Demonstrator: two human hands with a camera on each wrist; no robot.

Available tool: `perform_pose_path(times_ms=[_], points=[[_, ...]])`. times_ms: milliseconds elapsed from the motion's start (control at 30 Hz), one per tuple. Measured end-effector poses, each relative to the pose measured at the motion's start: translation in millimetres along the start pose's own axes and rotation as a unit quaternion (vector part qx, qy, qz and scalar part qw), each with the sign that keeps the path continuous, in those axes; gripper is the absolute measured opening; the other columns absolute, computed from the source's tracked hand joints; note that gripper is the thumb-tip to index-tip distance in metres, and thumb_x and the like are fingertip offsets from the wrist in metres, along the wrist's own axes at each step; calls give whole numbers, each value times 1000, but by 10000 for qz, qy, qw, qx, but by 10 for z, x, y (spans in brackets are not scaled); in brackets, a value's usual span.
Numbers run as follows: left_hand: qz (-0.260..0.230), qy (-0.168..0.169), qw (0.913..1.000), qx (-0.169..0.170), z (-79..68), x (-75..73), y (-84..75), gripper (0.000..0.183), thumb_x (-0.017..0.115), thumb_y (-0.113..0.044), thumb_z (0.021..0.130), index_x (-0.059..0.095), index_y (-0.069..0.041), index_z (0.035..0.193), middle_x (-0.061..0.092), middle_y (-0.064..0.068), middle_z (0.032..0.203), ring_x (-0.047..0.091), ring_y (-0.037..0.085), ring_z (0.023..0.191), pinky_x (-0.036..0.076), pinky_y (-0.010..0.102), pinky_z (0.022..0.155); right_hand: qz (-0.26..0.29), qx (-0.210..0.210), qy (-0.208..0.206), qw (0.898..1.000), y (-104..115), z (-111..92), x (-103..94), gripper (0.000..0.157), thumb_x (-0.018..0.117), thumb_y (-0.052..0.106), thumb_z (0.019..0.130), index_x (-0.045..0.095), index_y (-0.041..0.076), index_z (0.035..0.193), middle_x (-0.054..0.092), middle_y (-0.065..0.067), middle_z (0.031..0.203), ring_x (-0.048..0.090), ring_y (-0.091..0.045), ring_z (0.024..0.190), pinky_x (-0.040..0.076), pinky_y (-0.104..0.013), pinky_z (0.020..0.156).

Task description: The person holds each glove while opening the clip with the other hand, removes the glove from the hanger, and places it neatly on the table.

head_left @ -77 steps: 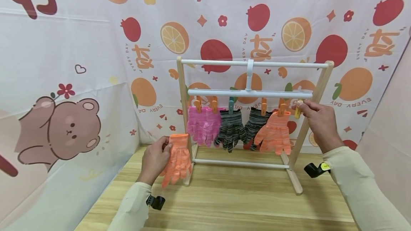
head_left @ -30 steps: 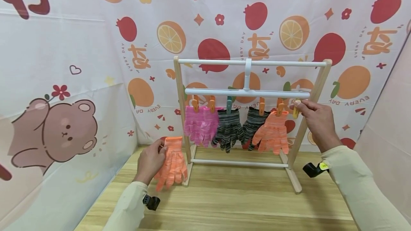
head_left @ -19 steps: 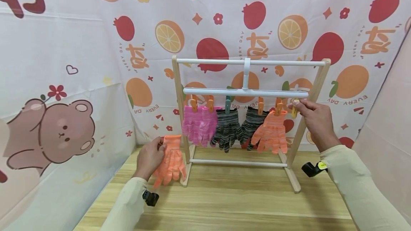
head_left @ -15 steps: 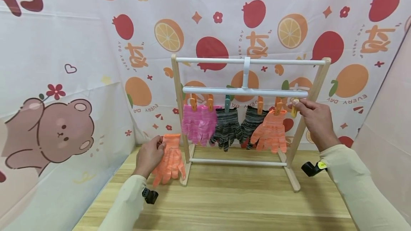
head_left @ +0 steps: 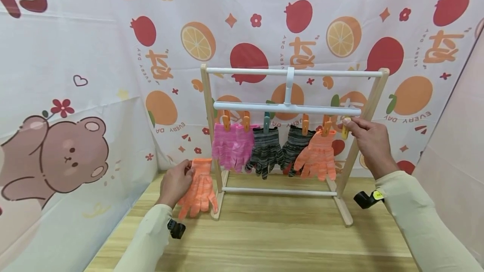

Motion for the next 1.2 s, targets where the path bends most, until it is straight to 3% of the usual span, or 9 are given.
perform_pose_path(times_ms=[100,333,533,633,933,1200], points=[[2,19,10000,4,29,15,-2,9,56,-12,101,63,-8,97,60,4,75,51,22,62,37,37,56,-22,-54,-11,10000,11,11,-2,59,59,52,99,65,6,136,75,18,97,50,-17,113,37,-46,98],[-8,91,10000,4,65,71,19,10,56,-13,102,64,-8,98,62,4,78,52,22,62,38,37,55,-56,64,-15,10000,-26,6,-13,61,59,53,99,64,7,137,76,9,107,48,-20,115,35,-53,103],[-26,125,9999,-52,95,127,74,11,56,-13,103,65,-8,101,64,5,80,54,22,63,40,38,56,53,30,43,10000,-21,8,-4,61,59,51,99,61,5,139,75,16,100,50,-18,115,35,-53,105],[-8,130,9999,-77,110,152,109,13,56,-14,103,66,-7,104,65,6,83,55,23,65,41,39,58,73,0,61,10000,-18,9,5,60,59,49,100,61,4,139,76,11,105,50,-17,114,35,-53,105],[-24,283,9994,-204,140,240,191,17,55,-14,103,67,-7,112,65,7,87,55,25,70,41,39,61,-38,-107,32,9999,-1,24,4,58,60,50,99,64,5,137,74,17,100,50,-16,111,38,-45,97],[-60,361,9991,-194,181,329,245,14,53,-16,104,65,-9,109,64,7,87,55,25,69,40,40,60,25,-42,25,10000,-10,23,-2,57,60,50,99,66,6,134,74,9,111,50,-15,108,38,-48,100]])
Point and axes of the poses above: each hand's wrist, its own z-axis towards the middle knuckle, its own x-axis out of the palm, y = z × x, the point moved 10 cm from there along z, towards the middle knuckle
